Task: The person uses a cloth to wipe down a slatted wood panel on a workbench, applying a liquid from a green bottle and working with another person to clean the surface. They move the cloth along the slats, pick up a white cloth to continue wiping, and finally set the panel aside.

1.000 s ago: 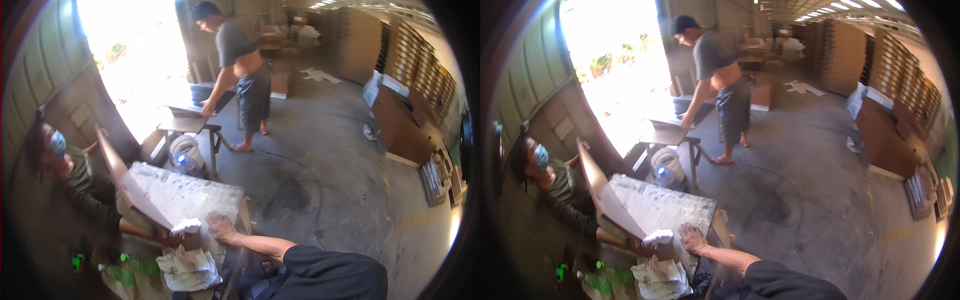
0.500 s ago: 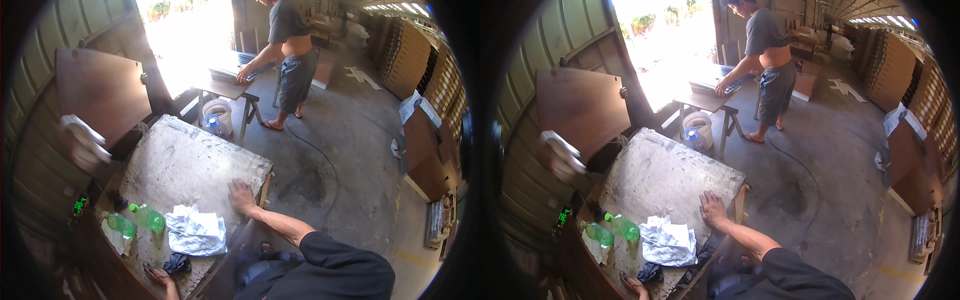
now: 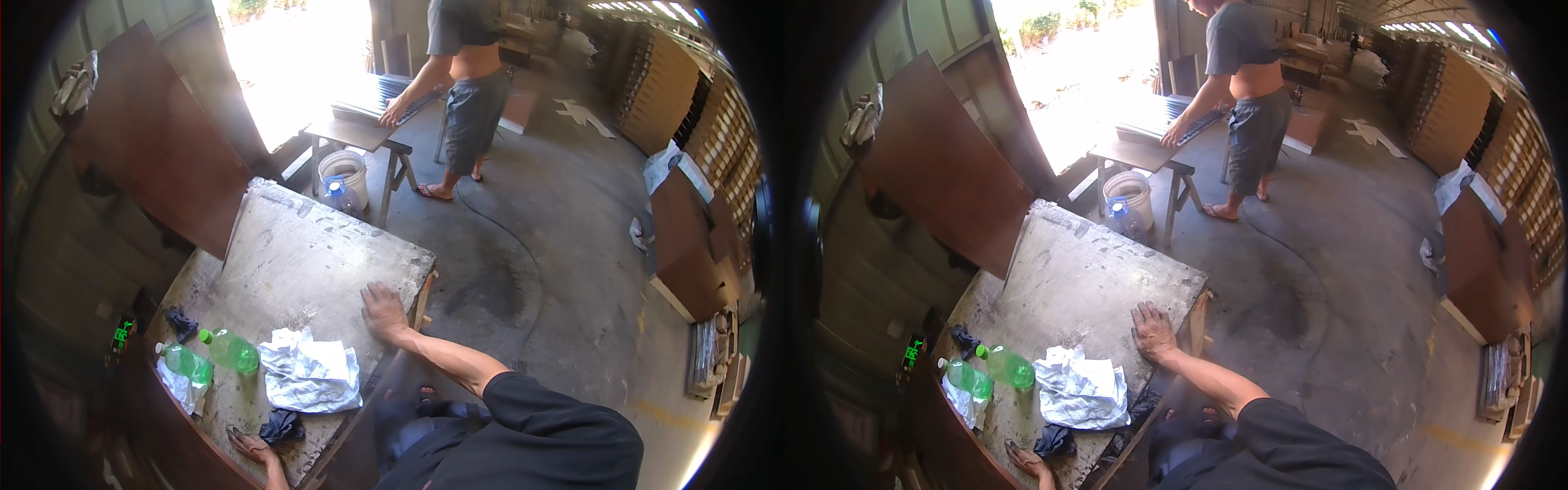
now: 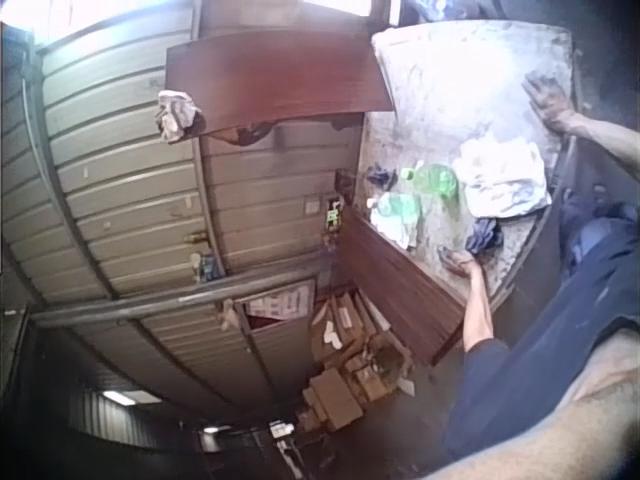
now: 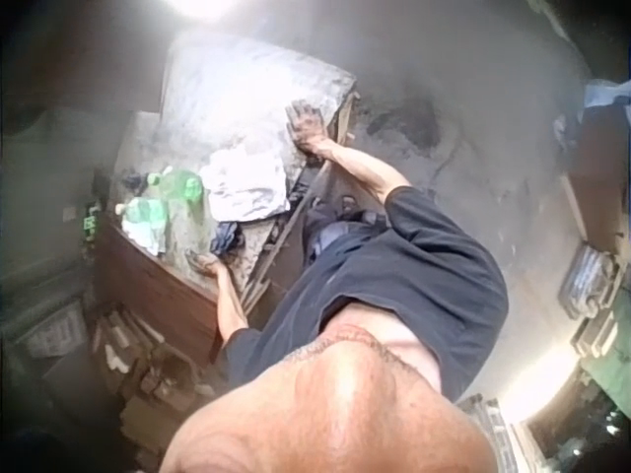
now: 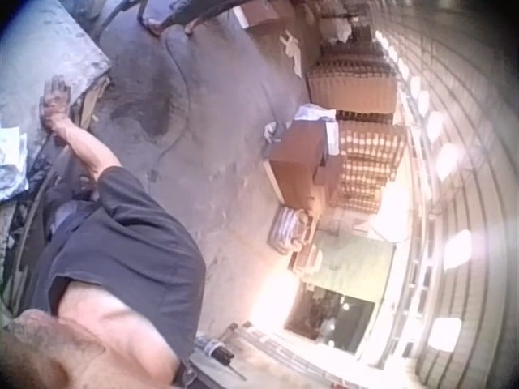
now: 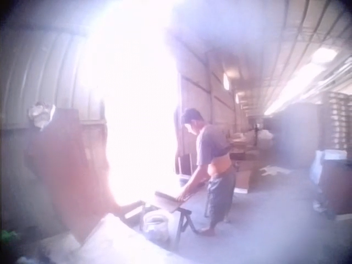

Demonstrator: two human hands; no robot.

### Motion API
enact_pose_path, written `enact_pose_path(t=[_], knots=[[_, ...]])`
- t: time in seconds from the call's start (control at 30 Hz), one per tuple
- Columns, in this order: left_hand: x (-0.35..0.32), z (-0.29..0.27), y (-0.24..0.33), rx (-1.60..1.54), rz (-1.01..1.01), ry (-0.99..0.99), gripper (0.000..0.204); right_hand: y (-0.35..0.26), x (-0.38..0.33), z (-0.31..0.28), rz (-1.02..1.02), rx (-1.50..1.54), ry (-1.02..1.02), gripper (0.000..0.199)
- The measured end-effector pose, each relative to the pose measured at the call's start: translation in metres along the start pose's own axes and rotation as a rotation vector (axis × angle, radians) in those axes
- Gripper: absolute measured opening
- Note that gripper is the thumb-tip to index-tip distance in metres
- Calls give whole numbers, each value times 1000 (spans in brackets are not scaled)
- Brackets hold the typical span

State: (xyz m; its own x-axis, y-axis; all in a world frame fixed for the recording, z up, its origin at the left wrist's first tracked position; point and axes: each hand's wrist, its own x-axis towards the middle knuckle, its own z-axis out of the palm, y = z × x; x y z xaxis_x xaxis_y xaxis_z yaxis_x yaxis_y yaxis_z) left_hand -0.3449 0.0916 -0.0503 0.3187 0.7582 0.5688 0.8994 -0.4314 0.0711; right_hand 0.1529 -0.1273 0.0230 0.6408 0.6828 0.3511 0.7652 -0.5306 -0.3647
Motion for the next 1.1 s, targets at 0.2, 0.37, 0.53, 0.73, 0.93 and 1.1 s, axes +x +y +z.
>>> enact_pose_path(t=[0.2, 0.37, 0.53, 0.73, 0.93, 1.1], knots=[[-4, 9, -11, -12, 7, -4, 44, 0, 1, -2, 4, -30, -45, 51], [-1, 8, 1, -28, -84, -97, 45, 6, -1, 0, -15, -12, 19, 50], [-7, 11, -15, -21, -56, -62, 45, 0, 0, -3, -19, -13, -7, 51], [-9, 15, -16, 3, -28, -49, 45, 0, 2, -1, -24, -33, -36, 51], [-5, 13, -3, -5, 56, 22, 40, 4, 1, -5, -11, -46, -23, 49], [-12, 24, -16, -13, 67, 52, 44, 3, 2, -2, -36, -46, 11, 48]])
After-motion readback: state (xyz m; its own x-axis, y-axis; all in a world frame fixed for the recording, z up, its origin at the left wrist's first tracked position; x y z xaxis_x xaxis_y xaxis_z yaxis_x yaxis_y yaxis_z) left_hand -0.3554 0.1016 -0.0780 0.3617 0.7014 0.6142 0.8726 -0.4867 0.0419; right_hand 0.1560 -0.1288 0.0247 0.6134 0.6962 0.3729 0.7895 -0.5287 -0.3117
